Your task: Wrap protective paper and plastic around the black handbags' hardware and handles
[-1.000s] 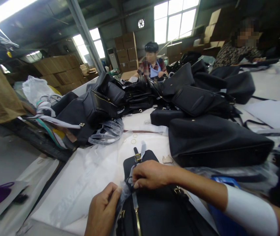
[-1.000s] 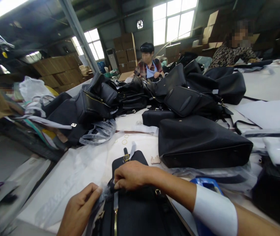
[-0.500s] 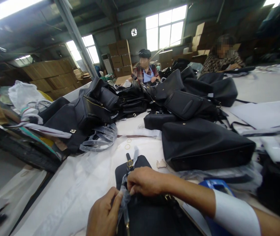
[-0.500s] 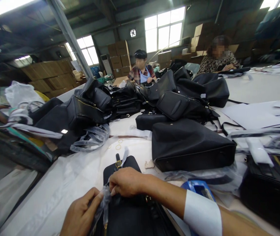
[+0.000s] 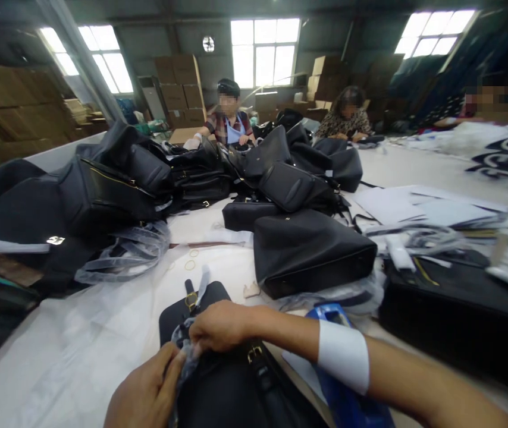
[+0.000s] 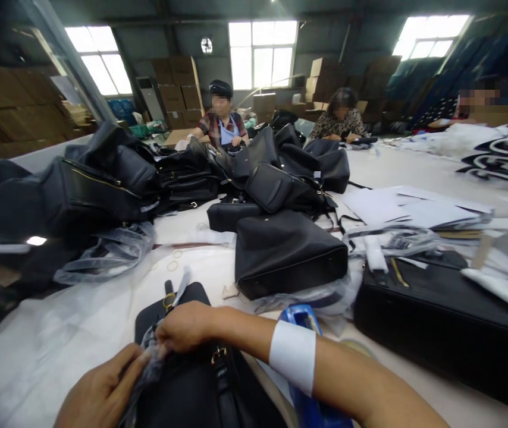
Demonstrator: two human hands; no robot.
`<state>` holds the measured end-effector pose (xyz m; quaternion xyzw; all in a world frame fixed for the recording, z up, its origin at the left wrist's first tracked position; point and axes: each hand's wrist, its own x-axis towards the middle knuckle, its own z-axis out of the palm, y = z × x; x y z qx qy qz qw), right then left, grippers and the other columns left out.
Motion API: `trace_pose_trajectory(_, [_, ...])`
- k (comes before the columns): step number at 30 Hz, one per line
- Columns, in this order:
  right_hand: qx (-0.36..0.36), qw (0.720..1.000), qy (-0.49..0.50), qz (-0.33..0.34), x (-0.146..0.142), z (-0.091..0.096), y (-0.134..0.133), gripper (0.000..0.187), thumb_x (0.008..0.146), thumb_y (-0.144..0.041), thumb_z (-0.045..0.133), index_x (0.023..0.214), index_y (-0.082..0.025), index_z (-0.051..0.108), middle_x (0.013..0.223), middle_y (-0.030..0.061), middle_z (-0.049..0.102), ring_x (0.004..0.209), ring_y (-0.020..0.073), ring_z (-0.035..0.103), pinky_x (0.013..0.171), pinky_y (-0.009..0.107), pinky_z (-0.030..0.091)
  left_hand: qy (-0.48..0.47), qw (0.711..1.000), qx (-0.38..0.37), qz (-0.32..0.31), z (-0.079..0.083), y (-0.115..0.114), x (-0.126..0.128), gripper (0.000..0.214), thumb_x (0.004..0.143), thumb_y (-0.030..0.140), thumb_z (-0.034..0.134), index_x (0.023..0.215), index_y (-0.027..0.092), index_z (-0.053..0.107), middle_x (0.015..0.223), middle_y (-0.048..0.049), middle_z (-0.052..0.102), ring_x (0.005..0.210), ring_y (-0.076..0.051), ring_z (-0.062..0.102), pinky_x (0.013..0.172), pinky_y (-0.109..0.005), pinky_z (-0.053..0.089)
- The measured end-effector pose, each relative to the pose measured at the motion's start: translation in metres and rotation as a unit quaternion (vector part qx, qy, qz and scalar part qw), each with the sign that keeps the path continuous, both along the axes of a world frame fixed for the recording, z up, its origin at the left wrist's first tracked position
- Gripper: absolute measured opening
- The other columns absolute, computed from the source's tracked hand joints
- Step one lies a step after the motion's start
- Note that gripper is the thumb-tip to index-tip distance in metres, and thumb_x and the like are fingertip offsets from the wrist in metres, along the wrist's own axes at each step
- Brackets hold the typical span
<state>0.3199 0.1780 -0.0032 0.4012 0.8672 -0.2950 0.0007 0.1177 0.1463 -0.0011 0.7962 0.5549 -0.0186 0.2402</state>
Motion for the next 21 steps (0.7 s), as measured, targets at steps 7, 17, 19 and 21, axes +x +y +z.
trace_pose_trajectory(7, [0.054, 0.997, 0.061, -0.018, -0.010, -0.013, 0.011, 0.031, 0.087, -0.019, 0.054, 0.116, -0.024, 0.062, 0.099, 0.0039, 0.072, 0.091, 0.0193, 0.064, 0.063, 0.024, 0.038, -0.012, 0.999, 0.029, 0.011, 0.002, -0.007, -0.002, 0.033, 0.097, 0.043, 0.030, 0.078, 0.026, 0.051, 0.072, 0.0013, 0.064, 0.071, -0.019, 0.062, 0.064, -0.026, 0.037])
trace_pose_trajectory(17, [0.045, 0.994, 0.088, 0.036, -0.017, -0.016, 0.013, 0.022, 0.082, -0.014, 0.057, 0.100, -0.020, 0.068, 0.101, 0.0050, 0.072, 0.090, 0.0194, 0.064, 0.067, 0.024, 0.039, 0.065, 0.995, 0.080, -0.004, 0.006, -0.002, 0.001, 0.029, 0.097, 0.033, 0.030, 0.083, 0.026, 0.054, 0.077, -0.0034, 0.071, 0.074, -0.023, 0.067, 0.061, -0.029, 0.034])
trace_pose_trajectory(19, [0.017, 0.995, 0.094, 0.009, -0.012, -0.018, 0.011, 0.023, 0.083, -0.015, 0.057, 0.103, -0.021, 0.068, 0.100, 0.0024, 0.073, 0.089, 0.0174, 0.065, 0.067, 0.022, 0.040, 0.083, 0.994, 0.074, -0.006, 0.005, -0.004, 0.000, 0.029, 0.097, 0.033, 0.029, 0.081, 0.026, 0.053, 0.073, -0.0030, 0.070, 0.070, -0.023, 0.066, 0.058, -0.029, 0.031])
trace_pose_trajectory(21, [-0.005, 0.994, 0.101, -0.030, -0.007, -0.016, 0.008, 0.022, 0.087, -0.021, 0.056, 0.106, -0.022, 0.067, 0.101, 0.0020, 0.073, 0.090, 0.0167, 0.066, 0.067, 0.021, 0.040, 0.084, 0.994, 0.063, 0.000, 0.004, -0.006, 0.000, 0.029, 0.097, 0.032, 0.028, 0.079, 0.026, 0.051, 0.071, -0.0028, 0.069, 0.068, -0.023, 0.065, 0.057, -0.029, 0.030])
